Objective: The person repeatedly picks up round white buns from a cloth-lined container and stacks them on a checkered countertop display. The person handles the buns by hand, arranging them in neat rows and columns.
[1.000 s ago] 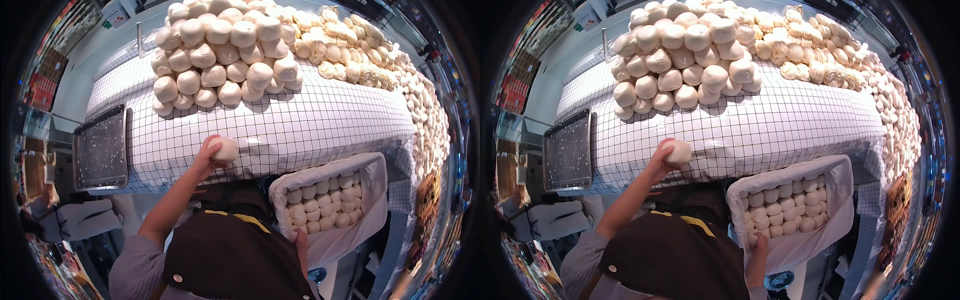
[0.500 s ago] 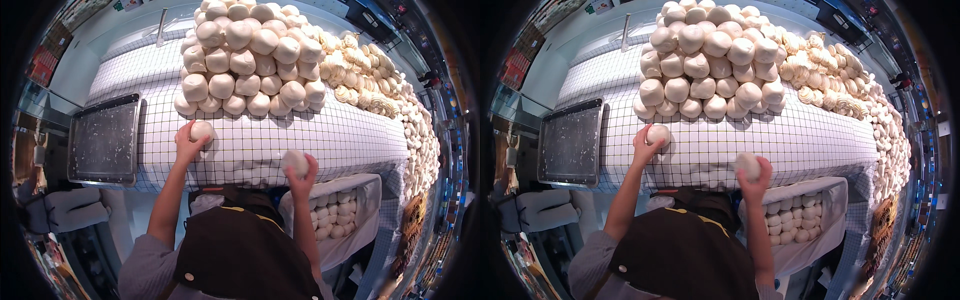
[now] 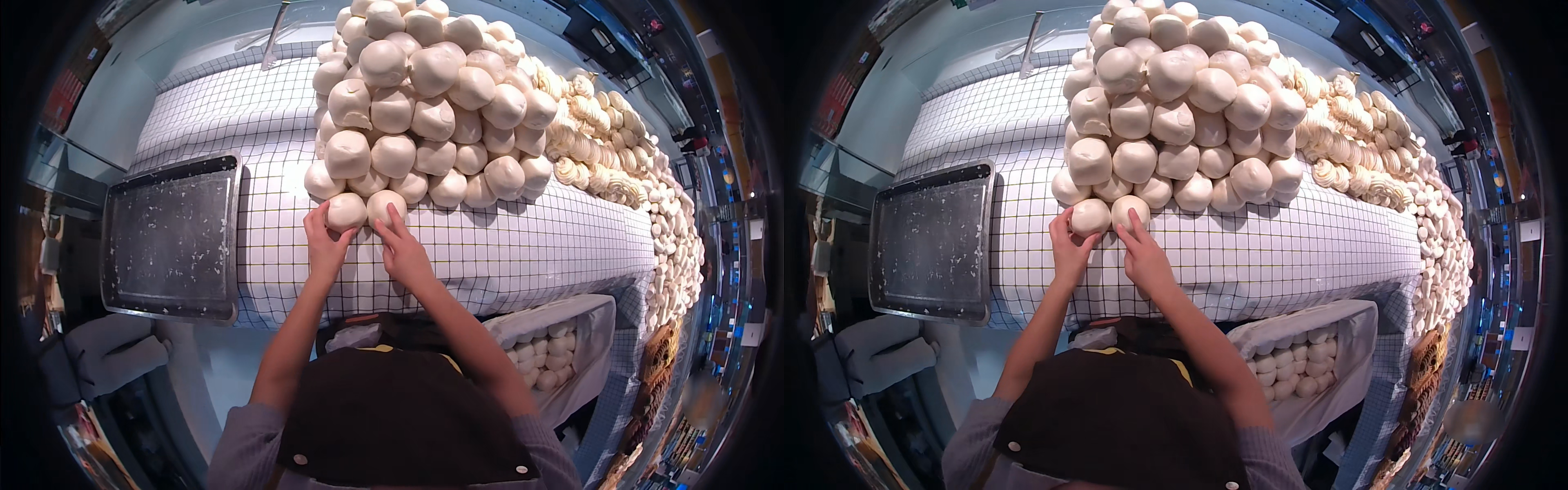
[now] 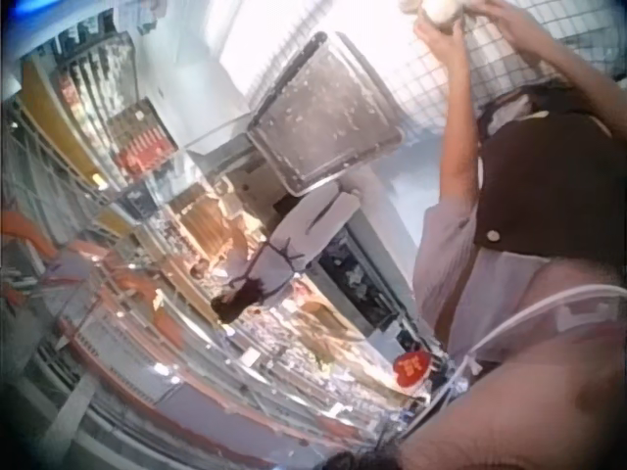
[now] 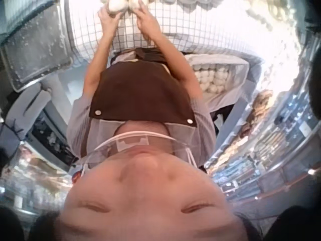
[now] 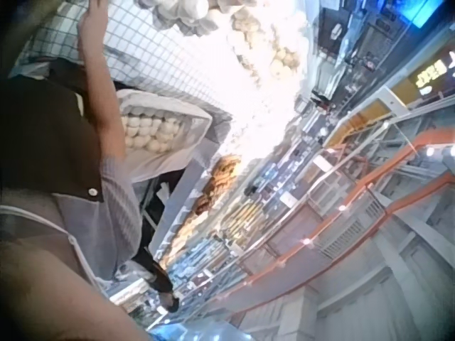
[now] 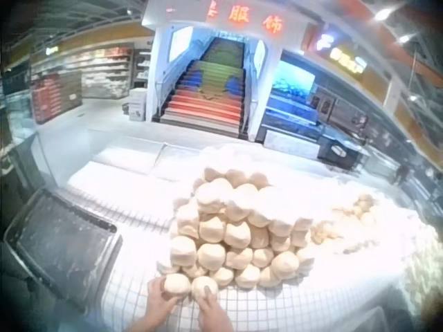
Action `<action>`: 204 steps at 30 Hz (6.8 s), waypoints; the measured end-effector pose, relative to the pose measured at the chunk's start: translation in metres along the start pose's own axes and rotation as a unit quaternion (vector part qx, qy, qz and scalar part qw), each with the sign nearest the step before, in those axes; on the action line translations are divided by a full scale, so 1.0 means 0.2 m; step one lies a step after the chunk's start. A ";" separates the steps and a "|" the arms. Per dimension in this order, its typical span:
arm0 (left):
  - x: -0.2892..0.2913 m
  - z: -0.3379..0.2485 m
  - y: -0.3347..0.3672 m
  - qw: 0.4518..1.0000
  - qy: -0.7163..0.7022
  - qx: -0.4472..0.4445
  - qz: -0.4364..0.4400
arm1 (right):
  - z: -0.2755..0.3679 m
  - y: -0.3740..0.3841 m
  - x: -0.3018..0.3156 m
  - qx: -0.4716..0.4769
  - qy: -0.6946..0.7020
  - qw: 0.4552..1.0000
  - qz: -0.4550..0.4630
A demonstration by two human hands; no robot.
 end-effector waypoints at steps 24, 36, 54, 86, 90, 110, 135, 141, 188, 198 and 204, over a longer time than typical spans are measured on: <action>-0.45 -0.42 -0.77 0.920 0.302 -0.228 0.103 | -1.74 -2.51 1.70 -0.485 -0.245 0.773 -0.327; -0.15 -0.41 -0.94 0.861 0.415 -0.254 0.151 | -2.18 -2.88 1.88 -0.596 -0.403 0.641 -0.266; 0.05 -0.23 -1.12 0.832 0.475 -0.224 0.182 | -2.07 -2.89 1.79 -0.518 -0.472 0.613 -0.365; -0.38 -0.36 -1.23 0.843 0.392 -0.250 0.270 | -2.10 -3.09 2.00 -0.654 -0.409 0.544 -0.331; -0.38 -0.36 -1.24 0.848 0.386 -0.247 0.265 | -2.04 -3.11 1.93 -0.641 -0.370 0.578 -0.344; -1.92 -1.33 -2.47 0.689 -0.007 -0.302 0.659 | -2.41 -3.49 2.31 -0.476 -0.272 0.655 -0.520; -3.24 -0.89 -2.96 0.524 0.251 -0.607 0.542 | -2.31 -2.66 1.71 -0.467 0.044 0.649 -0.599; -3.17 -0.92 -2.97 0.494 0.262 -0.646 0.519 | -2.25 -2.64 1.71 -0.480 -0.036 0.666 -0.570; -1.04 -1.12 -0.94 0.839 0.106 -0.280 0.455 | -1.00 -1.82 1.58 -0.297 0.386 0.722 -0.492; -0.93 -0.62 -0.21 0.857 0.278 -0.340 0.268 | -0.60 -0.15 0.93 -0.227 -0.317 0.920 0.035; -0.89 -0.77 -0.33 0.818 0.261 -0.455 0.235 | -0.63 -0.04 0.84 -0.241 -0.120 0.962 0.040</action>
Point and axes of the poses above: each hand's wrist, its own y-axis towards the middle knuckle, its own x-axis out of the back of the hand, z = x × y, the point moved 8 cm from there along y, towards the middle knuckle, and after that the axes turned 9 degrees about -z, right-handed, at the moved point
